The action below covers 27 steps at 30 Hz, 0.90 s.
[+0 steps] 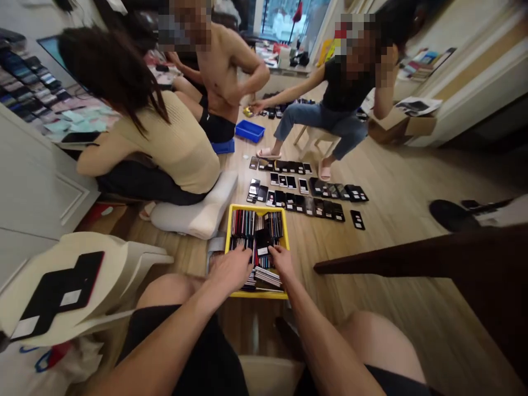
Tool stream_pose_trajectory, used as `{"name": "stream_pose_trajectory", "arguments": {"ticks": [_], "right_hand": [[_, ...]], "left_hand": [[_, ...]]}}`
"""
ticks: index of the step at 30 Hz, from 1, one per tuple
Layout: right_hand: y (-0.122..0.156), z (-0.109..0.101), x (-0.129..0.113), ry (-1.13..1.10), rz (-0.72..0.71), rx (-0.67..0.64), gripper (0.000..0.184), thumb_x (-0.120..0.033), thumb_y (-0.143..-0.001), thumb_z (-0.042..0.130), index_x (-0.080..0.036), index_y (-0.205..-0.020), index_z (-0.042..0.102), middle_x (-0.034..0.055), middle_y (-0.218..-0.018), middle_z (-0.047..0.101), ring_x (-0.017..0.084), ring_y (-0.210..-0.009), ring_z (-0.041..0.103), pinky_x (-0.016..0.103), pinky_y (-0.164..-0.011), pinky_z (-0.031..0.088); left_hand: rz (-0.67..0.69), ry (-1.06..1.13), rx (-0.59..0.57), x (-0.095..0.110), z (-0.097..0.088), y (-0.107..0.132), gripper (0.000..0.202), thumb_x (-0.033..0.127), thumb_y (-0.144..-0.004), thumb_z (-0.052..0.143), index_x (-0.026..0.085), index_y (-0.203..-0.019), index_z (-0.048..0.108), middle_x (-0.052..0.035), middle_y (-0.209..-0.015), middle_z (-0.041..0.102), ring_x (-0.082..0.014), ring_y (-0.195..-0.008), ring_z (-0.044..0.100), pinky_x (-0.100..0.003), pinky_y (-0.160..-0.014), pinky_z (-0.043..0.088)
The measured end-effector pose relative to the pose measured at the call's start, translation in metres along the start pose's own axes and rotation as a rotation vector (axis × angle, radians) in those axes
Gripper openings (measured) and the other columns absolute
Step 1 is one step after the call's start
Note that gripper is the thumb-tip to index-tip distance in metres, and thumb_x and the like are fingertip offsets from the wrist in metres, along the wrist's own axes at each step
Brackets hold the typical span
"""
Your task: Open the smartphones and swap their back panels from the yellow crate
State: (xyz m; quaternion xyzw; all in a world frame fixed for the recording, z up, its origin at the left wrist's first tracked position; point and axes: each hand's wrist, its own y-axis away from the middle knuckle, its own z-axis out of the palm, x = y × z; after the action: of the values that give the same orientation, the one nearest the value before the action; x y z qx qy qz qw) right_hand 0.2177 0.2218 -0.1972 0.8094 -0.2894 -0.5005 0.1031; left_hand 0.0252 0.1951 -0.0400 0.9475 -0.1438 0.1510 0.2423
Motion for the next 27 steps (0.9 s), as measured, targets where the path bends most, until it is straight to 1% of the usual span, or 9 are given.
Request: {"name": "stream_pose_trajectory", "arguments": {"ticks": [3, 8, 11, 13, 16, 19, 21, 23, 27], "right_hand": [[-0.049, 0.017, 0.004, 0.231, 0.020, 0.041, 0.032, -0.036, -0.099, 0.065, -0.016, -0.123, 0.064, 0.0093, -0.123, 0.067, 0.023, -0.105, 0.067, 0.044, -0.090, 0.058], [-0.125, 0.067, 0.010, 0.512, 0.029, 0.060, 0.034, -0.037, -0.100, 0.064, -0.017, -0.127, 0.063, 0.0102, -0.127, 0.065, 0.025, -0.111, 0.066, 0.048, -0.095, 0.056], [-0.147, 0.096, 0.015, 0.605, 0.014, 0.021, 0.033, -0.036, -0.099, 0.065, -0.015, -0.125, 0.063, 0.0101, -0.124, 0.066, 0.024, -0.107, 0.067, 0.046, -0.092, 0.058], [-0.153, 0.106, 0.018, 0.646, -0.014, -0.009, 0.031, -0.035, -0.099, 0.065, -0.015, -0.123, 0.064, 0.0093, -0.121, 0.067, 0.022, -0.103, 0.068, 0.043, -0.089, 0.059], [-0.156, 0.102, 0.022, 0.695, -0.064, 0.025, 0.031, -0.036, -0.100, 0.063, -0.016, -0.125, 0.064, 0.0088, -0.122, 0.067, 0.022, -0.102, 0.068, 0.043, -0.088, 0.059], [-0.158, 0.084, 0.027, 0.756, -0.087, 0.152, 0.036, -0.037, -0.102, 0.060, -0.019, -0.132, 0.059, 0.0107, -0.133, 0.061, 0.025, -0.114, 0.063, 0.047, -0.096, 0.055], [-0.160, 0.074, 0.030, 0.799, -0.084, 0.204, 0.036, -0.037, -0.102, 0.059, -0.018, -0.131, 0.059, 0.0113, -0.133, 0.060, 0.027, -0.118, 0.060, 0.049, -0.099, 0.051], [-0.162, 0.070, 0.034, 0.835, -0.083, 0.198, 0.033, -0.038, -0.101, 0.060, -0.017, -0.126, 0.062, 0.0107, -0.129, 0.062, 0.027, -0.117, 0.060, 0.049, -0.099, 0.051], [-0.166, 0.076, 0.035, 0.863, -0.073, 0.132, 0.031, -0.038, -0.099, 0.064, -0.015, -0.120, 0.065, 0.0098, -0.123, 0.066, 0.025, -0.110, 0.065, 0.047, -0.096, 0.054]], "left_hand": [[0.022, 0.022, -0.074, 0.001, 0.006, -0.018, 0.024, 0.029, -0.095, 0.055, 0.018, -0.113, 0.067, -0.0131, -0.113, 0.068, -0.0329, -0.103, 0.070, -0.045, -0.088, 0.054], [0.038, 0.149, -0.207, 0.006, 0.003, -0.024, 0.025, 0.023, -0.094, 0.051, 0.020, -0.114, 0.066, -0.0107, -0.114, 0.069, -0.0327, -0.105, 0.068, -0.049, -0.092, 0.053], [0.016, 0.240, -0.293, 0.005, 0.006, -0.026, 0.028, 0.019, -0.092, 0.051, 0.023, -0.116, 0.065, -0.0096, -0.119, 0.069, -0.0311, -0.108, 0.067, -0.049, -0.092, 0.054], [-0.003, 0.255, -0.356, 0.003, 0.008, -0.028, 0.028, 0.018, -0.092, 0.050, 0.024, -0.115, 0.066, -0.0093, -0.120, 0.069, -0.0308, -0.107, 0.067, -0.050, -0.091, 0.054], [-0.021, 0.240, -0.449, 0.004, 0.007, -0.030, 0.028, 0.018, -0.092, 0.050, 0.024, -0.114, 0.067, -0.0101, -0.119, 0.069, -0.0317, -0.105, 0.068, -0.051, -0.091, 0.054], [-0.017, 0.252, -0.491, 0.008, 0.002, -0.031, 0.034, 0.016, -0.090, 0.051, 0.024, -0.119, 0.067, -0.0111, -0.120, 0.069, -0.0312, -0.107, 0.067, -0.049, -0.094, 0.054], [-0.009, 0.269, -0.483, 0.010, 0.001, -0.031, 0.035, 0.014, -0.089, 0.051, 0.024, -0.118, 0.067, -0.0108, -0.120, 0.070, -0.0292, -0.105, 0.068, -0.045, -0.092, 0.055], [0.000, 0.289, -0.456, 0.011, 0.001, -0.029, 0.033, 0.014, -0.088, 0.051, 0.025, -0.114, 0.069, -0.0102, -0.118, 0.071, -0.0274, -0.102, 0.069, -0.042, -0.091, 0.056], [-0.012, 0.304, -0.392, 0.013, 0.001, -0.026, 0.032, 0.016, -0.090, 0.052, 0.025, -0.115, 0.068, -0.0095, -0.116, 0.071, -0.0267, -0.104, 0.068, -0.041, -0.096, 0.055]]}}
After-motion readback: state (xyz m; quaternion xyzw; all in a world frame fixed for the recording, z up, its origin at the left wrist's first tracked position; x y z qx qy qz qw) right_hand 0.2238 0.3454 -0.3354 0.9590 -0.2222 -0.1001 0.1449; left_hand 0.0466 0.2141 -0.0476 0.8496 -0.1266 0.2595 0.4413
